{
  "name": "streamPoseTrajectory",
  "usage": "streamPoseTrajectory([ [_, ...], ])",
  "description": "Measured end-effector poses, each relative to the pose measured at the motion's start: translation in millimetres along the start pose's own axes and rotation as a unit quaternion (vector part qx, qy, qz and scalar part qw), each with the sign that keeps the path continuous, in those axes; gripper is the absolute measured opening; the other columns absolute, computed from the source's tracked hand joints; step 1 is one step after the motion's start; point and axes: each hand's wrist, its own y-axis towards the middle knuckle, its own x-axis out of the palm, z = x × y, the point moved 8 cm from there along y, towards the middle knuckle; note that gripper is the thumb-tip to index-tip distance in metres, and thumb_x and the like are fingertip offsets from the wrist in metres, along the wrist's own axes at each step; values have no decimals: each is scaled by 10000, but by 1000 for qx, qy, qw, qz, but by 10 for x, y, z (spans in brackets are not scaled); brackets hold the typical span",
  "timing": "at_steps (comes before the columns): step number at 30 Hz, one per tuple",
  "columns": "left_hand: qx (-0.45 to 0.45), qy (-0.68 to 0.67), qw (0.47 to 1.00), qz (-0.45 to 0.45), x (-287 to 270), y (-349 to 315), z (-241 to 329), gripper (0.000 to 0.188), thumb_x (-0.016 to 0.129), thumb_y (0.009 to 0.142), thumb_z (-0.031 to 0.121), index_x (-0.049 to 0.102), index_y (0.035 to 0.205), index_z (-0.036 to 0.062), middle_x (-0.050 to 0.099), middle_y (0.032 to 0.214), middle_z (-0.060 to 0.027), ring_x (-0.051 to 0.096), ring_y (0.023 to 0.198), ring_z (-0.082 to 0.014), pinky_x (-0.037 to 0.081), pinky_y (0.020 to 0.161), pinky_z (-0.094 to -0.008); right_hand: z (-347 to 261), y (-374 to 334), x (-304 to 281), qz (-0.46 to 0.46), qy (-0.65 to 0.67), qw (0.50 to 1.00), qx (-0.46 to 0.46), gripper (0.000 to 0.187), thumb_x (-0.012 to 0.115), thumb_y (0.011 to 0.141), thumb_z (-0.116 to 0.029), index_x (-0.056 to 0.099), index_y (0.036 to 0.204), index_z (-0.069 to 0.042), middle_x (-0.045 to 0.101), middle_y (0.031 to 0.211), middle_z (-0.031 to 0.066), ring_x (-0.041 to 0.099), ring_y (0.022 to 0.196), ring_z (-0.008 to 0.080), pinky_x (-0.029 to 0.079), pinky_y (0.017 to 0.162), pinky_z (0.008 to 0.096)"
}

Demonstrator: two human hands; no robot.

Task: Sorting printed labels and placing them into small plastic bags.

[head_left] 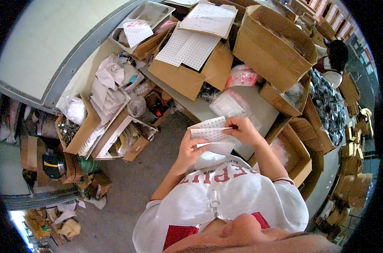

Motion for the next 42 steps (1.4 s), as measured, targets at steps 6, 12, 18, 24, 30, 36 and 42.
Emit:
streamPoseTrajectory([
  [6, -8, 45, 999, -19, -17, 11, 27, 173, 750, 710, 11, 720, 879, 34, 627, 950, -113, 616, 870, -201, 490, 741, -296, -24, -59, 38, -45, -62, 997, -21, 206, 687, 812, -219, 625, 807, -23, 631, 749, 161, 608, 678, 320, 479, 633, 385],
  [12, 51, 136, 989, -29, 11, 52, 171, 224, 745, 688, 8, 723, 904, 61, 642, 938, -103, 624, 863, -235, 497, 698, -317, -321, -110, -79, 31, -100, 989, -107, 163, 710, 753, -69, 632, 890, -30, 615, 851, 133, 604, 786, 294, 480, 693, 372],
  [18, 93, 168, 980, -44, 99, 39, 239, 248, 741, 673, 21, 721, 915, 75, 636, 971, -115, 606, 917, -291, 490, 768, -358, -331, -120, -45, -10, -126, 987, -102, 123, 656, 785, -126, 611, 877, -58, 606, 868, 131, 590, 867, 344, 483, 765, 416],
  [24, 58, 153, 986, -37, 142, 44, 187, 228, 730, 685, 10, 716, 907, 58, 631, 972, -119, 605, 915, -296, 492, 759, -361, -280, -204, -29, -4, -133, 985, -109, 84, 664, 767, -92, 614, 826, -58, 614, 860, 132, 603, 803, 327, 497, 727, 387],
  [30, 26, 143, 989, -6, 84, 27, 65, 211, 723, 704, 0, 711, 913, 32, 644, 970, -141, 619, 874, -288, 500, 748, -343, 687, -182, -596, 84, -37, 995, 26, 124, 650, 731, 50, 616, 840, -1, 606, 736, 43, 555, 713, 113, 471, 653, 279],
  [36, -8, 119, 993, -5, 79, 30, 26, 199, 711, 726, -4, 710, 924, 16, 671, 940, -154, 621, 846, -264, 500, 716, -317, 2562, -424, -540, 108, -3, 975, 196, 218, 567, 707, 26, 504, 913, -4, 588, 791, 131, 582, 752, 251, 466, 685, 357],
  [42, -15, 116, 993, 9, 40, 27, -27, 179, 705, 730, -1, 708, 909, 9, 687, 894, -143, 617, 840, -254, 489, 720, -322, 2610, -402, -289, 105, -165, 965, 177, 378, 661, 669, 0, 473, 994, -41, 542, 980, 190, 547, 938, 390, 440, 800, 401],
])
